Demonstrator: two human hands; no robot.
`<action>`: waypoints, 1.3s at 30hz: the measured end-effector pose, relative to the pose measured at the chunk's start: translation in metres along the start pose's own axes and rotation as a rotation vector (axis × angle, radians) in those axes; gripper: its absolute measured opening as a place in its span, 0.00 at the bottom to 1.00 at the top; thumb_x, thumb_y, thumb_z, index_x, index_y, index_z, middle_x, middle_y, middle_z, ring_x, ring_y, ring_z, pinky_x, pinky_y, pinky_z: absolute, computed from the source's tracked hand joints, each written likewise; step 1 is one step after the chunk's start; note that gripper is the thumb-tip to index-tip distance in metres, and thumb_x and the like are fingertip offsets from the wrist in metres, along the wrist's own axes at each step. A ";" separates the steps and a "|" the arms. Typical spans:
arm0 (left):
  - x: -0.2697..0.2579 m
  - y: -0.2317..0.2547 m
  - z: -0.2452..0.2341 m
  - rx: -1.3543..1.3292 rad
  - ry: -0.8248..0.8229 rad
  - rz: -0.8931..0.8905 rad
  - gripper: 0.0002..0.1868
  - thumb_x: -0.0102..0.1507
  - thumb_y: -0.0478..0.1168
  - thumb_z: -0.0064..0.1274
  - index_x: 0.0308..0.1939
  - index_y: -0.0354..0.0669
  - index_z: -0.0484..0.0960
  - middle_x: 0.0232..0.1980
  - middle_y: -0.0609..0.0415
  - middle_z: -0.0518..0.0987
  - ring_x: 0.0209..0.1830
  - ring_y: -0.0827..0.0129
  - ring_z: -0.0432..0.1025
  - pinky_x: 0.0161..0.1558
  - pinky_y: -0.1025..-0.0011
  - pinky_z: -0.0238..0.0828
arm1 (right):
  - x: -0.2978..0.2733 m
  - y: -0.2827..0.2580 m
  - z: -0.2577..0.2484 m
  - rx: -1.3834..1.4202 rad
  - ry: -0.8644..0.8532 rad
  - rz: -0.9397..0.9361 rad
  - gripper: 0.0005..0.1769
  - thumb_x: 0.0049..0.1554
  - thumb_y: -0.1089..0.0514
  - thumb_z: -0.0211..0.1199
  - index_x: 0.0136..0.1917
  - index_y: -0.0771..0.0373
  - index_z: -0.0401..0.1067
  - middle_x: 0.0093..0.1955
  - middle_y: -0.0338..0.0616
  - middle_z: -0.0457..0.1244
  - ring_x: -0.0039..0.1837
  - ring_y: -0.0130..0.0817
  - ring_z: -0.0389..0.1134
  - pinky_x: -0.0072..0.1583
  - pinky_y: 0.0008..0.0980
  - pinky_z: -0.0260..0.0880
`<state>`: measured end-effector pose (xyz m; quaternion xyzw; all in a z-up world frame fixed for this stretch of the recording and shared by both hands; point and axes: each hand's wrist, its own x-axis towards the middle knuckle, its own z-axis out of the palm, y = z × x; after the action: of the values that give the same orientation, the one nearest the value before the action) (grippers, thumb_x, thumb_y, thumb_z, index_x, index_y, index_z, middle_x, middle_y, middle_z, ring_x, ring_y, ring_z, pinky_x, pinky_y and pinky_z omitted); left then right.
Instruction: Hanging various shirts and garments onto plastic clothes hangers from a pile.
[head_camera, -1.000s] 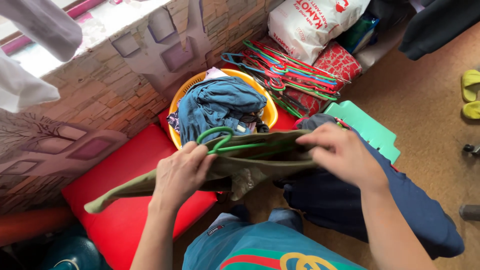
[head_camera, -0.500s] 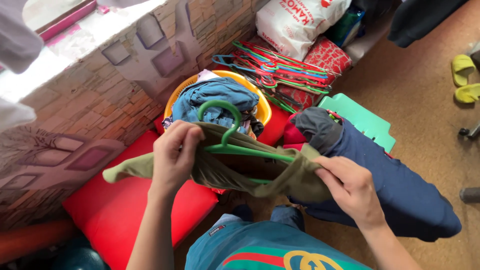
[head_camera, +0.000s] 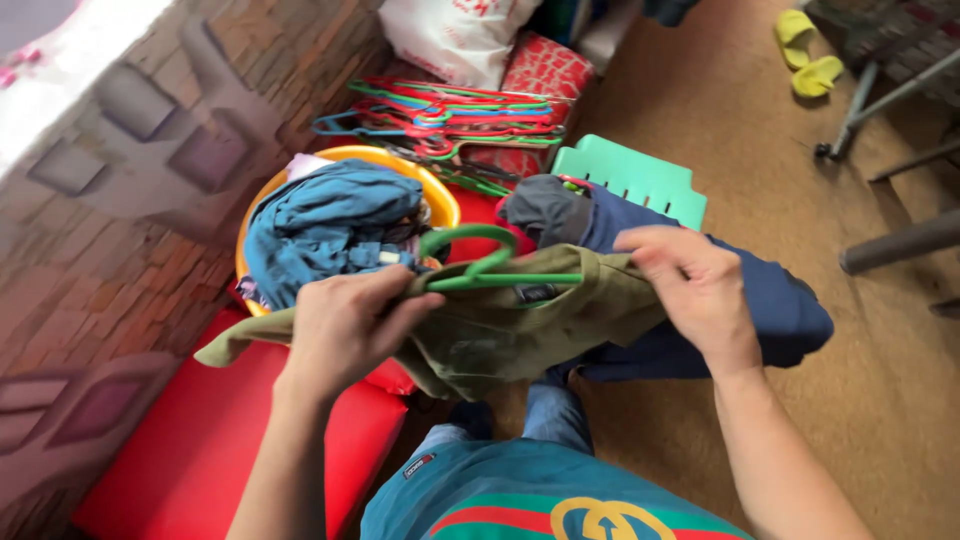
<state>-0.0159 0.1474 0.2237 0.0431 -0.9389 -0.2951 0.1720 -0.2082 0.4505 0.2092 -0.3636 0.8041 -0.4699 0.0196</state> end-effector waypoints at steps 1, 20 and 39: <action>-0.003 -0.002 -0.002 -0.003 -0.006 0.010 0.18 0.62 0.51 0.62 0.27 0.44 0.75 0.21 0.50 0.73 0.22 0.54 0.72 0.24 0.59 0.63 | -0.006 0.009 -0.007 -0.004 0.010 0.006 0.05 0.66 0.62 0.62 0.55 0.63 0.77 0.52 0.38 0.71 0.55 0.26 0.70 0.59 0.26 0.70; -0.053 -0.037 -0.035 -0.024 0.111 -0.338 0.15 0.61 0.48 0.61 0.28 0.42 0.79 0.17 0.48 0.68 0.15 0.57 0.65 0.23 0.64 0.60 | -0.027 0.040 -0.041 0.145 0.110 0.270 0.11 0.62 0.64 0.63 0.58 0.66 0.76 0.51 0.40 0.70 0.54 0.27 0.69 0.59 0.28 0.69; 0.003 0.003 -0.026 -0.077 -0.164 -0.152 0.18 0.63 0.52 0.57 0.27 0.43 0.76 0.20 0.46 0.72 0.22 0.51 0.71 0.25 0.56 0.61 | -0.033 -0.049 0.001 -0.030 0.315 -0.190 0.06 0.70 0.59 0.59 0.56 0.63 0.74 0.52 0.41 0.70 0.57 0.33 0.72 0.73 0.32 0.67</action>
<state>-0.0098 0.1355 0.2461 0.0832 -0.9317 -0.3458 0.0734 -0.1560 0.4553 0.2363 -0.3602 0.7662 -0.5087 -0.1565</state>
